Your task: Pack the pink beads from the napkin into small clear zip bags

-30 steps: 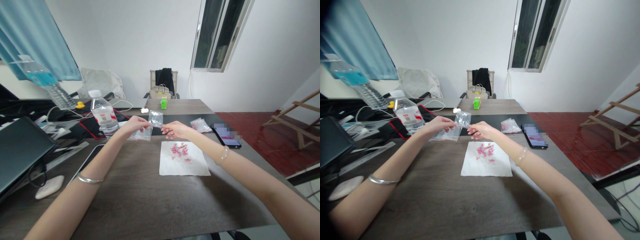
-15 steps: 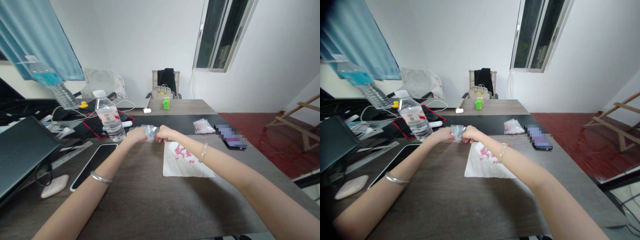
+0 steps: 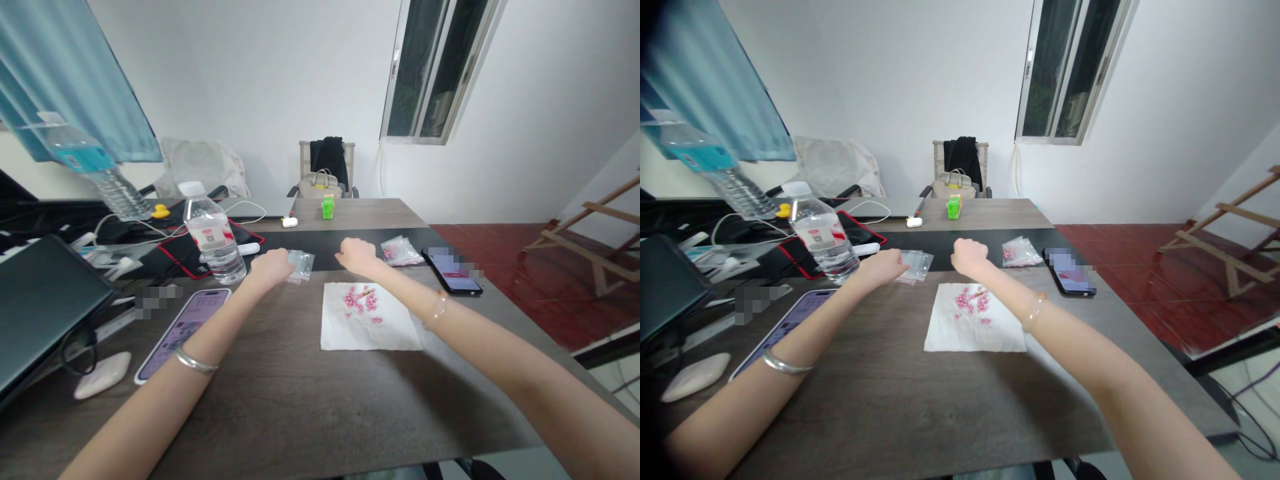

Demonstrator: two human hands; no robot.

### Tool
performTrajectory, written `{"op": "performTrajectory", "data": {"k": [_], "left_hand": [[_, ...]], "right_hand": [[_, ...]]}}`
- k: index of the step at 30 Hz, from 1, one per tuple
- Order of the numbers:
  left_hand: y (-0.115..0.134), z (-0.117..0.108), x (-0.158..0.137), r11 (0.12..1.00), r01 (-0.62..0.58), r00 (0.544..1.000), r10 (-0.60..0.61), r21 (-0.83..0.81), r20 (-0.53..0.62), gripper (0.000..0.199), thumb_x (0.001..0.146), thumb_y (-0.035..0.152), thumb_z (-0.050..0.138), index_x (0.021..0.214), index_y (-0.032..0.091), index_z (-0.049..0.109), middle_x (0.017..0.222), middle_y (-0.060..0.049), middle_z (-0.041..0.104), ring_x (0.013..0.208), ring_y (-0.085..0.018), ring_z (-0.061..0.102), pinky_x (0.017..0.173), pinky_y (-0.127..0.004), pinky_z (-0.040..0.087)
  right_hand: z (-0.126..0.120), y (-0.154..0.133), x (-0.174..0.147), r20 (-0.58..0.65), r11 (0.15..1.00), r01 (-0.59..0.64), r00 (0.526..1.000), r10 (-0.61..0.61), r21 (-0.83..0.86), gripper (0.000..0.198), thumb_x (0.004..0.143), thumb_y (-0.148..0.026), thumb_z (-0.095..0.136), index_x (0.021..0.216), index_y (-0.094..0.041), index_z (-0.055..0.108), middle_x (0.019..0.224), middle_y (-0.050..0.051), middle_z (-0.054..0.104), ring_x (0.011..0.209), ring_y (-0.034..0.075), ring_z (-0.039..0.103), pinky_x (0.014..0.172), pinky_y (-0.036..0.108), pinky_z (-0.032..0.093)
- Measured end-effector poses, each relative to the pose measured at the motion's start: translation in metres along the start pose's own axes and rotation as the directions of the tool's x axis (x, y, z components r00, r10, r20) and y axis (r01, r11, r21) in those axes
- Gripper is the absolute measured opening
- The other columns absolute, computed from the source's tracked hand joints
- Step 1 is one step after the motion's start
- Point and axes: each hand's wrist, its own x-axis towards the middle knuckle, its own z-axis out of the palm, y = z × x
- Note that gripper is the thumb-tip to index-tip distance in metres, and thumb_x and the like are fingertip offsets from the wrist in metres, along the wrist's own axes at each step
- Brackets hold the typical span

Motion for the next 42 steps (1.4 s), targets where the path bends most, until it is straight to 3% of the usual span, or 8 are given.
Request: {"op": "performTrajectory", "data": {"k": [5,11,14,19,27,34,38,42], "left_hand": [[0.033,0.000,-0.016,0.991,-0.102,0.992,0.095,-0.082,-0.084,0.028,0.083,0.036,0.046,0.094,0.016,0.063,0.101,-0.018,0.069,0.096,-0.034,0.065,0.074,-0.038,0.048],[0.088,0.011,-0.012,0.948,-0.232,0.972,0.219,-0.216,-0.084,0.024,0.085,0.037,0.051,0.088,0.017,0.063,0.096,-0.013,0.071,0.089,-0.026,0.066,0.072,-0.032,0.048],[0.115,0.013,-0.006,0.919,-0.280,0.960,0.273,-0.276,-0.065,0.022,0.084,0.035,0.055,0.083,0.016,0.065,0.090,-0.012,0.071,0.084,-0.023,0.067,0.071,-0.030,0.048],[0.142,0.017,-0.002,0.880,-0.336,0.940,0.334,-0.337,-0.067,0.024,0.083,0.037,0.057,0.083,0.015,0.067,0.087,-0.012,0.072,0.085,-0.025,0.067,0.071,-0.031,0.048],[0.135,0.023,0.000,0.826,-0.433,0.897,0.436,-0.360,-0.078,0.019,0.081,0.029,0.059,0.076,0.014,0.068,0.084,-0.011,0.072,0.080,-0.022,0.066,0.070,-0.029,0.047],[0.112,0.020,0.007,0.809,-0.454,0.883,0.464,-0.373,-0.069,0.018,0.080,0.027,0.061,0.072,0.013,0.068,0.072,-0.007,0.070,0.071,-0.019,0.064,0.064,-0.027,0.046],[0.109,0.027,0.010,0.789,-0.484,0.863,0.502,-0.378,-0.057,0.013,0.076,0.024,0.063,0.070,0.014,0.069,0.069,-0.005,0.070,0.068,-0.018,0.064,0.059,-0.025,0.044],[0.110,0.036,0.011,0.773,-0.520,0.842,0.536,-0.362,-0.064,0.013,0.074,0.027,0.064,0.072,0.016,0.070,0.070,-0.003,0.070,0.067,-0.017,0.064,0.058,-0.024,0.044]], "right_hand": [[-0.028,0.071,-0.004,-0.200,0.961,-0.253,0.953,0.227,-0.116,0.041,0.084,-0.022,0.058,0.121,-0.004,0.056,0.124,0.031,0.053,0.117,0.038,0.054,0.090,0.046,0.045],[-0.013,0.120,-0.006,-0.124,0.934,-0.342,0.936,0.329,-0.105,0.044,0.081,-0.039,0.062,0.112,-0.007,0.063,0.106,0.024,0.065,0.101,0.033,0.064,0.079,0.038,0.050],[-0.003,0.124,-0.011,-0.125,0.946,-0.301,0.950,0.287,-0.122,0.040,0.084,-0.039,0.058,0.111,-0.010,0.065,0.108,0.022,0.065,0.101,0.032,0.064,0.077,0.036,0.050],[0.002,0.124,-0.021,-0.124,0.980,-0.062,0.992,0.039,-0.191,0.033,0.082,-0.028,0.059,0.112,-0.017,0.066,0.125,0.016,0.059,0.121,0.028,0.050,0.095,0.033,0.040],[0.013,0.117,-0.027,-0.153,0.991,-0.015,0.988,-0.006,-0.136,0.022,0.082,-0.009,0.051,0.089,-0.012,0.072,0.098,0.017,0.070,0.105,0.029,0.060,0.099,0.037,0.033],[0.014,0.118,-0.025,-0.279,0.973,0.042,0.960,0.023,0.225,0.030,0.088,-0.013,0.040,0.089,-0.013,0.071,0.103,0.015,0.068,0.101,0.025,0.060,0.088,0.032,0.042],[0.021,0.113,-0.024,-0.248,0.864,0.099,0.968,0.030,0.494,0.023,0.080,-0.013,0.048,0.074,-0.011,0.071,0.079,0.009,0.070,0.078,0.021,0.063,0.075,0.030,0.049],[0.031,0.107,-0.023,-0.195,0.667,0.095,0.978,0.077,0.739,0.013,0.073,-0.024,0.062,0.073,-0.014,0.070,0.070,0.005,0.069,0.067,0.018,0.064,0.065,0.030,0.054]]}}
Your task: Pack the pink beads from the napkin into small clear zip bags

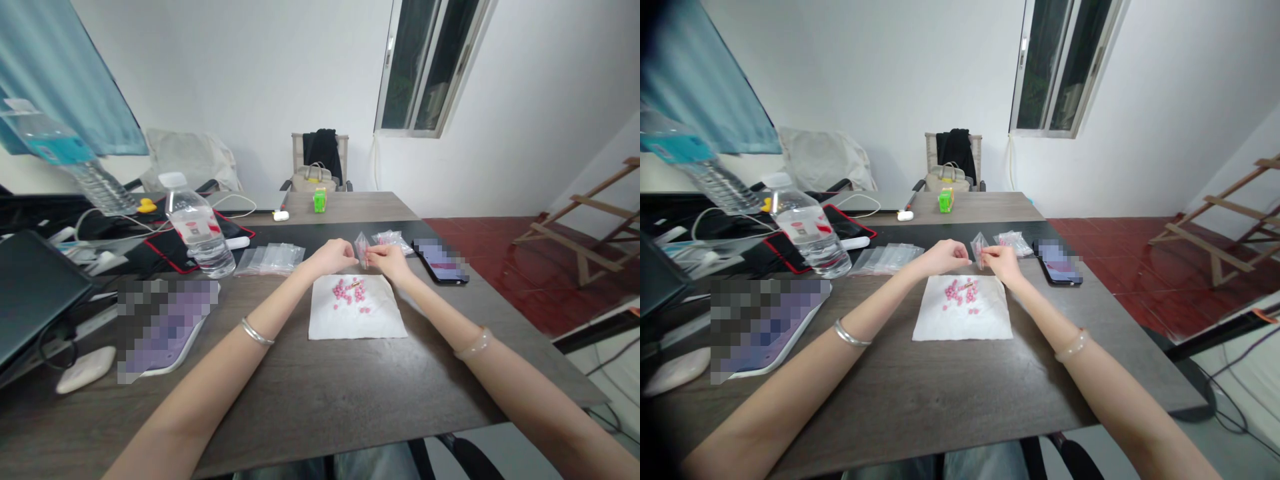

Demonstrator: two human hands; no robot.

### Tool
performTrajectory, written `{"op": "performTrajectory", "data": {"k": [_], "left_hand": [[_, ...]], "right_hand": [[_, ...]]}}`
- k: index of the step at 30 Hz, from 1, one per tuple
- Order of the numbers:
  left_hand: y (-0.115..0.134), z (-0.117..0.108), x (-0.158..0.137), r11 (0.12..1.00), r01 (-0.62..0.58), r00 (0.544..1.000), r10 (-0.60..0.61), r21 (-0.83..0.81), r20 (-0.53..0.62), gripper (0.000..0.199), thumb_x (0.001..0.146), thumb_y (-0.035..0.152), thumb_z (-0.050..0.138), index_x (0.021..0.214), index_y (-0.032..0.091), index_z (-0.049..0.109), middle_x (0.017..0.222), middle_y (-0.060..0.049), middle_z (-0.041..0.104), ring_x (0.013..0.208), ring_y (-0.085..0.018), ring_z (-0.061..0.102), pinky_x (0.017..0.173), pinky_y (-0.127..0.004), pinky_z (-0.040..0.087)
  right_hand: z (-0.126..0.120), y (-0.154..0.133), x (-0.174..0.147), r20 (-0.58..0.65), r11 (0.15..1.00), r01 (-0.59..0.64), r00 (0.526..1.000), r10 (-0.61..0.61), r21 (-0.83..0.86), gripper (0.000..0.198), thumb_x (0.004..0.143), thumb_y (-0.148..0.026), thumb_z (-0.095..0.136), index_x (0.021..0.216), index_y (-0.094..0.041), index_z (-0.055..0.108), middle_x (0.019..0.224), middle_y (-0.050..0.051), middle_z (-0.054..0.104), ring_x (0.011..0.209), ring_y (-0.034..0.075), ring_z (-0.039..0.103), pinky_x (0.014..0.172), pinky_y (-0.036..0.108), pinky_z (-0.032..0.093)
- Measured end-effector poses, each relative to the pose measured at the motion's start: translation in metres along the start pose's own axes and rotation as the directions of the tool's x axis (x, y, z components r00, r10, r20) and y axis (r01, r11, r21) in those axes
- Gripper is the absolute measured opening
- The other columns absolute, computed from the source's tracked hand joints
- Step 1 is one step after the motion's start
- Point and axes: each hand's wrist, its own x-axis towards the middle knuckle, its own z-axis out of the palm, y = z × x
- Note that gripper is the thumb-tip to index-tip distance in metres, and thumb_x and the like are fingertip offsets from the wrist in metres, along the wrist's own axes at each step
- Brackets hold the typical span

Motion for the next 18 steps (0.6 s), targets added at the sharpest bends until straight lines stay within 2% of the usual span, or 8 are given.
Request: {"op": "performTrajectory", "data": {"k": [4,10,14,18], "left_hand": [[0.001,0.006,-0.002,0.999,-0.024,0.999,0.025,0.033,-0.024,0.020,0.076,0.035,0.063,0.072,0.016,0.069,0.071,-0.004,0.070,0.066,-0.018,0.063,0.059,-0.025,0.043],[0.007,0.007,-0.005,0.995,-0.070,0.995,0.075,0.072,-0.064,0.025,0.080,0.038,0.059,0.077,0.015,0.068,0.075,-0.006,0.070,0.069,-0.019,0.064,0.060,-0.026,0.041],[0.005,0.006,-0.004,0.990,-0.110,0.991,0.116,0.084,-0.067,0.024,0.083,0.034,0.055,0.080,0.016,0.070,0.075,-0.005,0.071,0.068,-0.018,0.063,0.060,-0.025,0.040],[0.000,0.006,-0.003,0.982,-0.156,0.986,0.160,0.108,-0.035,0.022,0.083,0.023,0.051,0.078,0.017,0.072,0.070,-0.004,0.070,0.065,-0.017,0.062,0.061,-0.025,0.040]], "right_hand": [[0.005,-0.002,-0.003,0.020,0.980,-0.045,0.999,0.042,0.194,0.020,0.066,-0.035,0.072,0.065,-0.016,0.067,0.067,0.005,0.068,0.063,0.016,0.063,0.066,0.031,0.057],[0.007,-0.010,-0.008,0.048,0.955,-0.057,0.998,0.045,0.290,0.029,0.064,-0.043,0.075,0.064,-0.016,0.063,0.065,0.002,0.063,0.060,0.013,0.060,0.063,0.028,0.057],[0.006,-0.012,-0.008,0.126,0.957,-0.046,0.992,0.010,0.287,0.025,0.073,-0.039,0.070,0.068,-0.017,0.059,0.066,0.002,0.062,0.063,0.013,0.060,0.058,0.025,0.056],[0.006,-0.012,-0.009,0.211,0.969,-0.064,0.978,0.013,0.240,0.016,0.081,-0.026,0.061,0.069,-0.018,0.055,0.066,0.001,0.060,0.062,0.014,0.061,0.049,0.022,0.053]]}}
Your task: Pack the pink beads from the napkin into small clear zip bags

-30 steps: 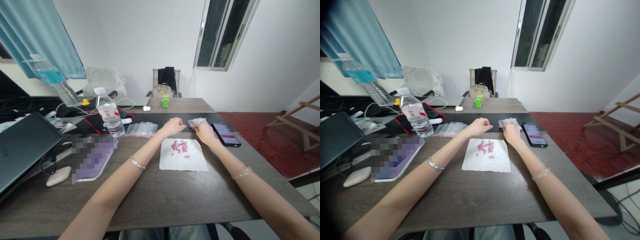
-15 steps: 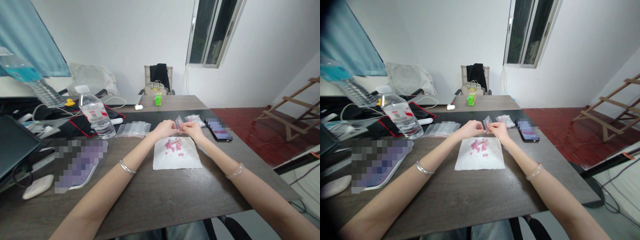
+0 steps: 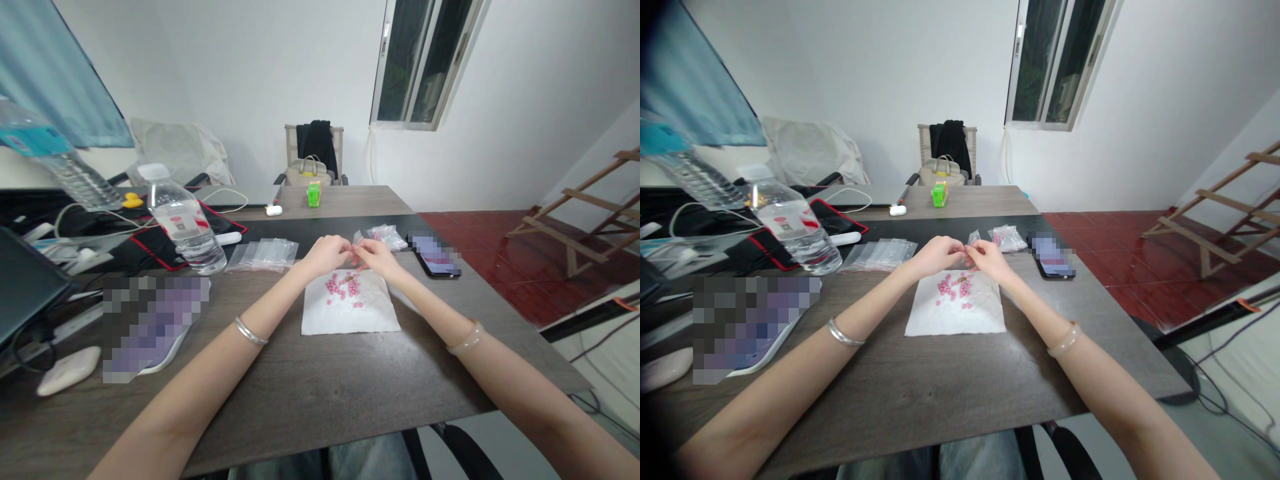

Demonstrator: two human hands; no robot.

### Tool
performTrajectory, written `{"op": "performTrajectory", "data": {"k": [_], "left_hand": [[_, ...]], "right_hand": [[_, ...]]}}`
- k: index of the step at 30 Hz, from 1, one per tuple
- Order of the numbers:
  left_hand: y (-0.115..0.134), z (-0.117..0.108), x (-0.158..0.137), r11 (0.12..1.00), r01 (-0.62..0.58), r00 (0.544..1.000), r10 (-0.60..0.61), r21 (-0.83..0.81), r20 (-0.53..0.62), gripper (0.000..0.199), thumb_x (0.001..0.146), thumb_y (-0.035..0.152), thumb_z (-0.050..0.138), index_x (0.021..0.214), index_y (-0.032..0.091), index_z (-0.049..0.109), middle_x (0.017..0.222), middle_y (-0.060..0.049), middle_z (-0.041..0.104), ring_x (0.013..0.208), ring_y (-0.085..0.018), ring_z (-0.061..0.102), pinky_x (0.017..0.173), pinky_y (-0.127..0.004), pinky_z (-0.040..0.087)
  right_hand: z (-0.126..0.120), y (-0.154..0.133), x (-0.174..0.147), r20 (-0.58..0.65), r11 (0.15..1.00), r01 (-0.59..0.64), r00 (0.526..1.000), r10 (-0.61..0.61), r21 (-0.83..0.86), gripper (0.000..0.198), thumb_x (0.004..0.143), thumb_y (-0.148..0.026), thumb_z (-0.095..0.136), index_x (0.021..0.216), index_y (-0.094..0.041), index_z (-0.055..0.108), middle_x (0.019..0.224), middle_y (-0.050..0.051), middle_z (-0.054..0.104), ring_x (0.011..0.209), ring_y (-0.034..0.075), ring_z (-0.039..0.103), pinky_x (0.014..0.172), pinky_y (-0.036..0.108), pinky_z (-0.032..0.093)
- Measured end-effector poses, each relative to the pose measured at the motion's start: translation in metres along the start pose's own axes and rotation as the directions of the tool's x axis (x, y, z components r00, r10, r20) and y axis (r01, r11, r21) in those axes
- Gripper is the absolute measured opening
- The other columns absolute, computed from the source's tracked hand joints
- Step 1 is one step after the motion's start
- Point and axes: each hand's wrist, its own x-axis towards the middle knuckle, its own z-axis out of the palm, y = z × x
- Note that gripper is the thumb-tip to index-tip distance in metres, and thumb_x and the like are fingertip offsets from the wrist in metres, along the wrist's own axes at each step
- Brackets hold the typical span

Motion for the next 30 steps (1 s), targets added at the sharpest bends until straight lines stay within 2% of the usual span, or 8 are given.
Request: {"op": "performTrajectory", "data": {"k": [4,9,14,17,21,26,30], "left_hand": [[-0.002,0.002,0.000,1.000,-0.022,1.000,0.021,0.018,0.016,0.024,0.082,0.019,0.049,0.077,0.016,0.073,0.071,-0.006,0.071,0.066,-0.018,0.063,0.064,-0.027,0.041],[0.002,0.002,-0.001,0.999,-0.037,0.999,0.037,-0.019,0.013,0.022,0.080,0.019,0.051,0.072,0.016,0.071,0.067,-0.005,0.070,0.064,-0.017,0.062,0.062,-0.026,0.040],[0.006,0.000,-0.002,0.992,-0.015,1.000,0.012,-0.129,-0.023,0.019,0.080,0.030,0.057,0.075,0.015,0.069,0.070,-0.004,0.070,0.063,-0.015,0.060,0.057,-0.024,0.039],[0.006,-0.001,-0.001,0.973,0.000,0.999,-0.011,-0.231,-0.046,0.023,0.079,0.034,0.060,0.069,0.014,0.065,0.063,-0.003,0.066,0.059,-0.014,0.056,0.055,-0.024,0.037],[0.005,-0.001,0.001,0.910,0.002,0.999,-0.017,-0.415,-0.031,0.022,0.079,0.032,0.060,0.066,0.014,0.060,0.063,-0.001,0.064,0.059,-0.011,0.055,0.056,-0.023,0.038],[0.002,-0.005,0.003,0.804,0.032,0.995,0.031,-0.593,0.096,0.021,0.084,0.029,0.054,0.072,0.014,0.060,0.073,-0.004,0.069,0.067,-0.011,0.061,0.065,-0.024,0.045],[0.001,-0.010,0.002,0.735,0.092,0.988,0.015,-0.671,0.152,0.024,0.090,0.029,0.048,0.077,0.015,0.062,0.076,-0.003,0.069,0.070,-0.010,0.063,0.065,-0.023,0.044]], "right_hand": [[0.002,0.001,-0.001,0.026,1.000,-0.010,1.000,0.010,-0.005,0.012,0.081,-0.015,0.054,0.070,-0.018,0.054,0.065,0.000,0.058,0.059,0.014,0.061,0.044,0.023,0.052],[0.001,-0.001,-0.001,0.009,1.000,0.016,1.000,-0.016,0.010,0.016,0.078,-0.010,0.050,0.065,-0.018,0.053,0.061,-0.001,0.058,0.058,0.013,0.060,0.046,0.022,0.051],[-0.003,-0.003,-0.002,-0.024,0.997,0.062,0.998,-0.061,0.041,0.015,0.077,-0.016,0.051,0.063,-0.018,0.055,0.061,0.000,0.058,0.058,0.012,0.057,0.048,0.021,0.047],[-0.004,-0.005,-0.003,-0.010,0.992,0.087,0.996,-0.087,0.092,0.013,0.077,-0.025,0.053,0.066,-0.019,0.058,0.063,0.000,0.057,0.059,0.013,0.056,0.045,0.021,0.043],[-0.004,-0.007,-0.003,0.057,0.971,0.096,0.992,-0.111,0.218,0.017,0.073,-0.035,0.061,0.068,-0.019,0.059,0.066,-0.001,0.055,0.060,0.013,0.054,0.045,0.022,0.040],[-0.004,-0.005,-0.001,0.122,0.929,0.046,0.988,-0.097,0.367,0.022,0.072,-0.040,0.065,0.070,-0.019,0.057,0.064,-0.001,0.054,0.060,0.012,0.051,0.047,0.022,0.038],[-0.004,-0.005,0.000,0.135,0.886,0.022,0.986,-0.096,0.463,0.023,0.074,-0.040,0.064,0.068,-0.020,0.056,0.061,-0.002,0.050,0.057,0.011,0.048,0.047,0.023,0.036]]}}
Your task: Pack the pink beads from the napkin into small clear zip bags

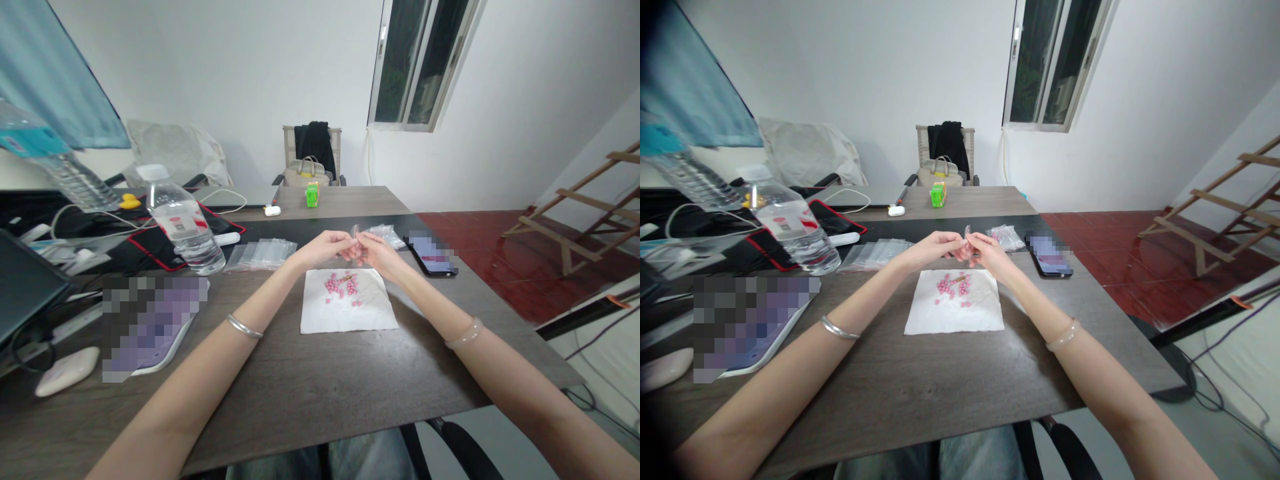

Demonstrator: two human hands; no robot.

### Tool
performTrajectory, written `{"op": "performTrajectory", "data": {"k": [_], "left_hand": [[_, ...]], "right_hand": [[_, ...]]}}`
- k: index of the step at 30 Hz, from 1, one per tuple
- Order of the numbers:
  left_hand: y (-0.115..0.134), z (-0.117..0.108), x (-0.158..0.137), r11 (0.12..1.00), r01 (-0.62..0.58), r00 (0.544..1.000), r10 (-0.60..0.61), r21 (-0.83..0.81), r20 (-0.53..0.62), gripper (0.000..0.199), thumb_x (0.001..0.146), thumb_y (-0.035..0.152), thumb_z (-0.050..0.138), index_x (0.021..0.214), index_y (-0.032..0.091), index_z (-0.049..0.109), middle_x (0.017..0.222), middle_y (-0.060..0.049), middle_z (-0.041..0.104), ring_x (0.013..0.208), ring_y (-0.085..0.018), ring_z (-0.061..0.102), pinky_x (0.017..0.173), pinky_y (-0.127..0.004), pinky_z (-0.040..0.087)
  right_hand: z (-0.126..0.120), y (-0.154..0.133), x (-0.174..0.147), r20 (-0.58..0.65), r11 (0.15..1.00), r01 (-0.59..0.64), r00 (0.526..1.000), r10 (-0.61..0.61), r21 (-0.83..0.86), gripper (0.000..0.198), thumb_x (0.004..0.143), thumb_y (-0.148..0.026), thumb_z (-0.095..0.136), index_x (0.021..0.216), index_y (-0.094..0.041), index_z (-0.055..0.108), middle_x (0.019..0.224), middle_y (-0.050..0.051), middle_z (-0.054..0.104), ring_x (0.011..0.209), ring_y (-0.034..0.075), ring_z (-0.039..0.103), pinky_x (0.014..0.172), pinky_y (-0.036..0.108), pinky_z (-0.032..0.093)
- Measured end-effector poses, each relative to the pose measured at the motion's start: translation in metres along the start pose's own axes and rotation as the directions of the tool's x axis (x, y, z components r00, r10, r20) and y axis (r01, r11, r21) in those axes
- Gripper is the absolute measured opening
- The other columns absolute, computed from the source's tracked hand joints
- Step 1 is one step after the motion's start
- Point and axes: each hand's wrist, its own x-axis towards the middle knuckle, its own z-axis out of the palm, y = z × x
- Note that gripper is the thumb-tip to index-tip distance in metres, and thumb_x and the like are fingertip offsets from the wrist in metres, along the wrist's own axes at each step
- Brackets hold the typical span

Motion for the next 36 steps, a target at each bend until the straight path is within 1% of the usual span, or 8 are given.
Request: {"op": "performTrajectory", "data": {"k": [5,9,16,23,26,29,32,36], "left_hand": [[0.001,0.003,0.000,0.997,0.024,0.999,-0.027,-0.073,-0.033,0.034,0.092,0.038,0.047,0.070,0.015,0.058,0.067,-0.002,0.065,0.064,-0.010,0.059,0.062,-0.023,0.042],[0.001,0.005,0.000,0.993,-0.004,1.000,0.002,-0.117,-0.019,0.032,0.089,0.035,0.053,0.065,0.015,0.058,0.061,0.000,0.060,0.057,-0.008,0.054,0.060,-0.023,0.041],[0.002,0.002,-0.001,0.992,0.026,0.999,-0.021,-0.124,0.035,0.027,0.091,0.031,0.049,0.072,0.014,0.059,0.065,0.000,0.062,0.060,-0.008,0.057,0.062,-0.023,0.041],[0.007,0.002,-0.002,0.997,0.047,0.998,-0.045,-0.060,0.045,0.030,0.094,0.028,0.042,0.073,0.015,0.059,0.069,-0.001,0.065,0.063,-0.009,0.059,0.061,-0.022,0.040],[0.009,0.003,-0.001,0.998,0.052,0.999,-0.052,-0.042,0.001,0.029,0.092,0.021,0.041,0.068,0.015,0.057,0.066,-0.001,0.065,0.062,-0.010,0.059,0.063,-0.023,0.043],[0.008,0.005,0.001,0.999,0.026,0.998,-0.028,-0.034,-0.061,0.030,0.090,0.016,0.040,0.063,0.015,0.053,0.062,0.001,0.061,0.059,-0.010,0.057,0.065,-0.024,0.044],[0.004,0.006,0.002,0.999,0.001,0.995,-0.004,-0.036,-0.098,0.030,0.092,0.025,0.042,0.064,0.016,0.051,0.059,0.000,0.060,0.058,-0.011,0.058,0.063,-0.025,0.046],[0.000,0.006,0.003,0.999,-0.010,0.997,0.007,-0.036,-0.078,0.036,0.092,0.039,0.045,0.065,0.016,0.050,0.057,0.000,0.060,0.056,-0.012,0.059,0.061,-0.026,0.046]], "right_hand": [[0.003,-0.001,-0.002,0.012,1.000,0.000,1.000,0.000,-0.020,0.017,0.075,-0.033,0.063,0.068,-0.020,0.054,0.062,-0.002,0.051,0.058,0.012,0.049,0.050,0.025,0.037],[0.005,-0.002,-0.002,0.043,0.999,-0.032,0.999,0.033,-0.034,0.019,0.076,-0.035,0.058,0.066,-0.019,0.053,0.061,-0.001,0.052,0.057,0.012,0.050,0.050,0.025,0.036],[0.006,-0.005,-0.002,0.013,0.997,-0.038,0.999,0.038,-0.064,0.023,0.075,-0.038,0.055,0.061,-0.020,0.051,0.056,-0.002,0.050,0.052,0.012,0.048,0.048,0.025,0.036],[0.010,-0.010,-0.006,-0.012,0.958,0.092,0.995,-0.099,-0.271,0.029,0.078,-0.035,0.051,0.053,-0.020,0.048,0.054,-0.002,0.050,0.052,0.011,0.048,0.048,0.024,0.037],[0.010,-0.009,-0.007,-0.055,0.921,0.103,0.990,-0.133,-0.375,0.029,0.079,-0.035,0.051,0.054,-0.020,0.048,0.053,-0.002,0.049,0.050,0.010,0.047,0.048,0.024,0.038],[0.009,-0.008,-0.006,-0.055,0.885,0.124,0.985,-0.165,-0.449,0.027,0.079,-0.035,0.050,0.056,-0.021,0.050,0.053,-0.002,0.051,0.049,0.010,0.047,0.048,0.024,0.039],[0.010,-0.006,-0.006,-0.037,0.877,0.153,0.981,-0.190,-0.455,0.025,0.079,-0.034,0.051,0.058,-0.020,0.052,0.054,-0.001,0.054,0.049,0.011,0.048,0.048,0.024,0.040],[0.012,-0.004,-0.007,-0.034,0.883,0.167,0.979,-0.202,-0.438,0.023,0.078,-0.034,0.055,0.060,-0.020,0.053,0.056,-0.001,0.057,0.049,0.010,0.050,0.049,0.024,0.040]]}}
